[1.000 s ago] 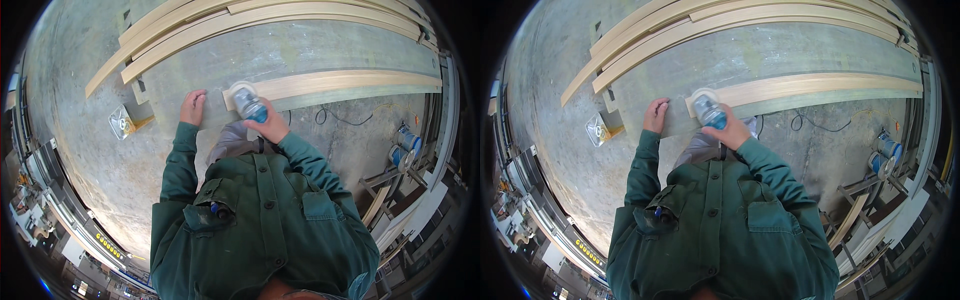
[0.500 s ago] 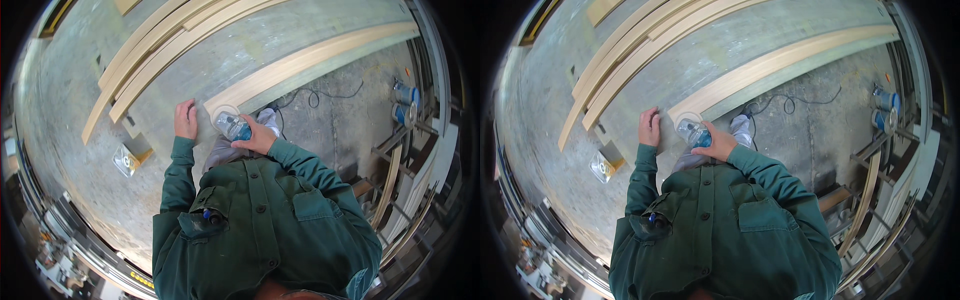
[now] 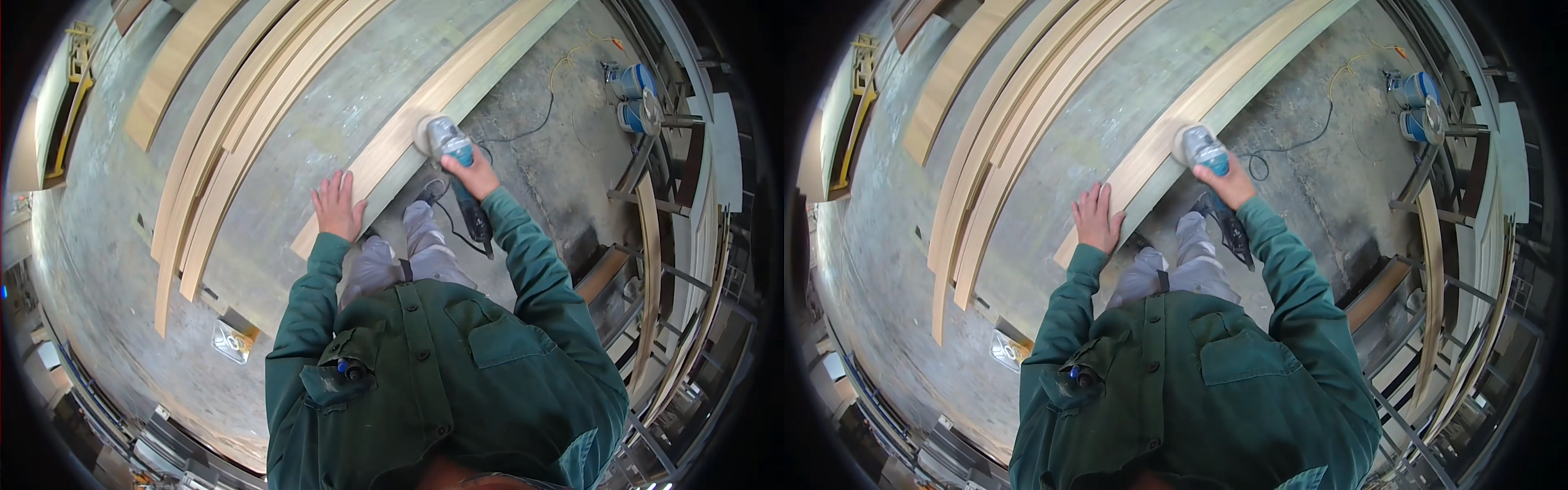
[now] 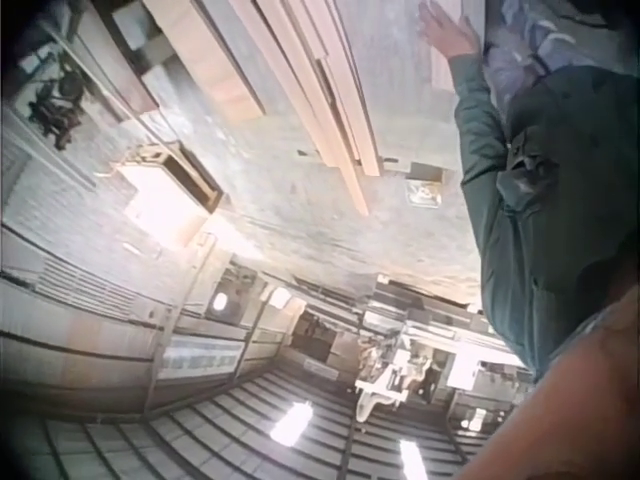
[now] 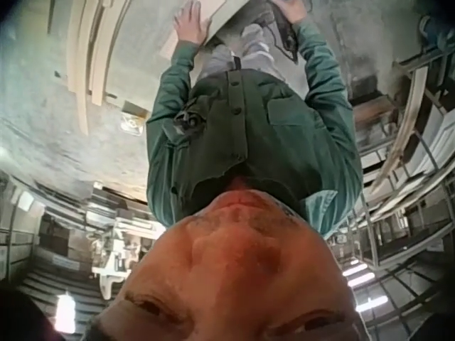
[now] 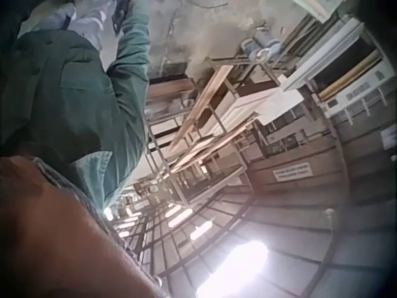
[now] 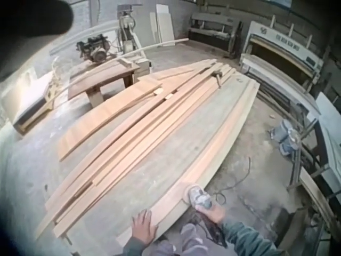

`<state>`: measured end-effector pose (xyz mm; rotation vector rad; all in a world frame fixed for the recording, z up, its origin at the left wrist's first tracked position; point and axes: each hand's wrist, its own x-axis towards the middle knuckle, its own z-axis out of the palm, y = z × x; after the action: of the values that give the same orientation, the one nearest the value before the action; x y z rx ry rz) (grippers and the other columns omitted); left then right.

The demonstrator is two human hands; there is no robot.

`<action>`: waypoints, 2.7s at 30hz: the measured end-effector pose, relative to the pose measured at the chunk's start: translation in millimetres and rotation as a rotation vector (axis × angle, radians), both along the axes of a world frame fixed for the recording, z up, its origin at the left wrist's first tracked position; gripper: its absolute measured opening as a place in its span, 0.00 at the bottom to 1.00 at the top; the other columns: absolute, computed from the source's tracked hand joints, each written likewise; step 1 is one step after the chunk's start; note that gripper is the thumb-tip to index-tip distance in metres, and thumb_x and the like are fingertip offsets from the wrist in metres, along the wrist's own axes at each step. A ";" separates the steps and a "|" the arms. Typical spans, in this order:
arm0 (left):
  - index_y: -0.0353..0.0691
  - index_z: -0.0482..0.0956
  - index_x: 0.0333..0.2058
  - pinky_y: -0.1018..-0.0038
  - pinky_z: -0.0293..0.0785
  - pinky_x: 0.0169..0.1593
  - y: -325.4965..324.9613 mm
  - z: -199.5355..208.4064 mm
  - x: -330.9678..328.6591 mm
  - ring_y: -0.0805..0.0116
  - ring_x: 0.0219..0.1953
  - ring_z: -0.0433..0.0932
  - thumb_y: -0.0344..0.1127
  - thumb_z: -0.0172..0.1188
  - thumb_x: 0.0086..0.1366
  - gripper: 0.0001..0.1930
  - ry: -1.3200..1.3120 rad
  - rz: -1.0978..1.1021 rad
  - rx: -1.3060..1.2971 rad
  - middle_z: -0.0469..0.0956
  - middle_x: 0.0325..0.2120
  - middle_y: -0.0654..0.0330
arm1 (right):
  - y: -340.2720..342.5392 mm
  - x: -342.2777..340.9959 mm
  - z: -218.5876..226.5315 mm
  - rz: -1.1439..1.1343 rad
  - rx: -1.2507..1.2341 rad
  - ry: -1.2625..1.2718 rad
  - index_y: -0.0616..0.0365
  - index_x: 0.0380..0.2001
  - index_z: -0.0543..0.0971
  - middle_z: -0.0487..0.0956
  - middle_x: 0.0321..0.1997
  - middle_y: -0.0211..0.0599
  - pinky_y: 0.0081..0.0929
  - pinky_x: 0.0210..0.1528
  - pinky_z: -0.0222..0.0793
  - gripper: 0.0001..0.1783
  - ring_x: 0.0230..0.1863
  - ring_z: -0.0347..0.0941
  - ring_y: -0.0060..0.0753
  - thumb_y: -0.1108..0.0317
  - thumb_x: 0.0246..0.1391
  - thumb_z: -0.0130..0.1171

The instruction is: Sanding the edges and surface of a long wooden plank using an angle grinder with a sanding disc.

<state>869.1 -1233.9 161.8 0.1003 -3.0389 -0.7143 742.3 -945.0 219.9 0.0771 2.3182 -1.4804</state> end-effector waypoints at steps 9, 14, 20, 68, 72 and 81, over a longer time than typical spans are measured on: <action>0.43 0.57 0.66 0.45 0.39 0.68 45.9 4.3 -63.3 0.49 0.67 0.55 0.57 0.58 0.58 0.41 -0.010 0.048 -0.154 0.56 0.66 0.55 | 31.0 -67.3 -14.3 -0.017 -0.028 0.028 0.63 0.54 0.68 0.77 0.47 0.46 0.33 0.53 0.68 0.46 0.48 0.74 0.37 0.41 0.41 0.71; 0.40 0.58 0.65 0.48 0.40 0.69 45.0 8.7 -60.4 0.50 0.66 0.56 0.57 0.58 0.58 0.41 -0.009 0.047 -0.194 0.57 0.66 0.55 | 6.4 -27.0 9.2 0.358 -0.022 -0.108 0.59 0.61 0.60 0.75 0.51 0.59 0.39 0.56 0.67 0.52 0.54 0.73 0.56 0.40 0.41 0.70; 0.41 0.58 0.65 0.49 0.41 0.69 46.2 9.0 -64.4 0.50 0.66 0.56 0.56 0.58 0.58 0.41 -0.038 0.056 -0.200 0.56 0.67 0.55 | 41.8 -70.5 4.2 0.325 -0.017 -0.084 0.57 0.62 0.60 0.75 0.51 0.57 0.39 0.54 0.68 0.52 0.53 0.73 0.53 0.42 0.40 0.71; 0.46 0.60 0.65 0.45 0.41 0.68 173.8 12.0 -263.0 0.54 0.65 0.60 0.46 0.56 0.62 0.33 -0.065 0.038 -0.102 0.58 0.67 0.63 | 150.9 -338.2 2.2 0.247 0.108 -0.072 0.63 0.59 0.66 0.76 0.51 0.46 0.29 0.55 0.66 0.47 0.51 0.72 0.33 0.42 0.44 0.70; 0.48 0.61 0.65 0.45 0.41 0.68 191.9 13.8 -291.1 0.53 0.64 0.60 0.47 0.55 0.63 0.32 -0.107 0.125 -0.159 0.58 0.66 0.62 | 195.0 -407.4 8.5 0.217 0.126 -0.070 0.64 0.55 0.70 0.77 0.48 0.42 0.28 0.53 0.67 0.44 0.49 0.73 0.32 0.42 0.44 0.69; 0.50 0.62 0.64 0.49 0.43 0.69 192.4 16.9 -294.2 0.54 0.65 0.60 0.45 0.52 0.65 0.29 -0.075 0.141 -0.138 0.60 0.66 0.62 | 253.7 -471.6 -2.4 -0.156 -0.053 -0.102 0.62 0.54 0.72 0.78 0.43 0.40 0.28 0.39 0.74 0.40 0.38 0.76 0.29 0.41 0.48 0.66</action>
<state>575.0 -1041.5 178.7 0.3422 -3.1011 -0.5015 270.7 -691.3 217.5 0.3183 2.2337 -1.5730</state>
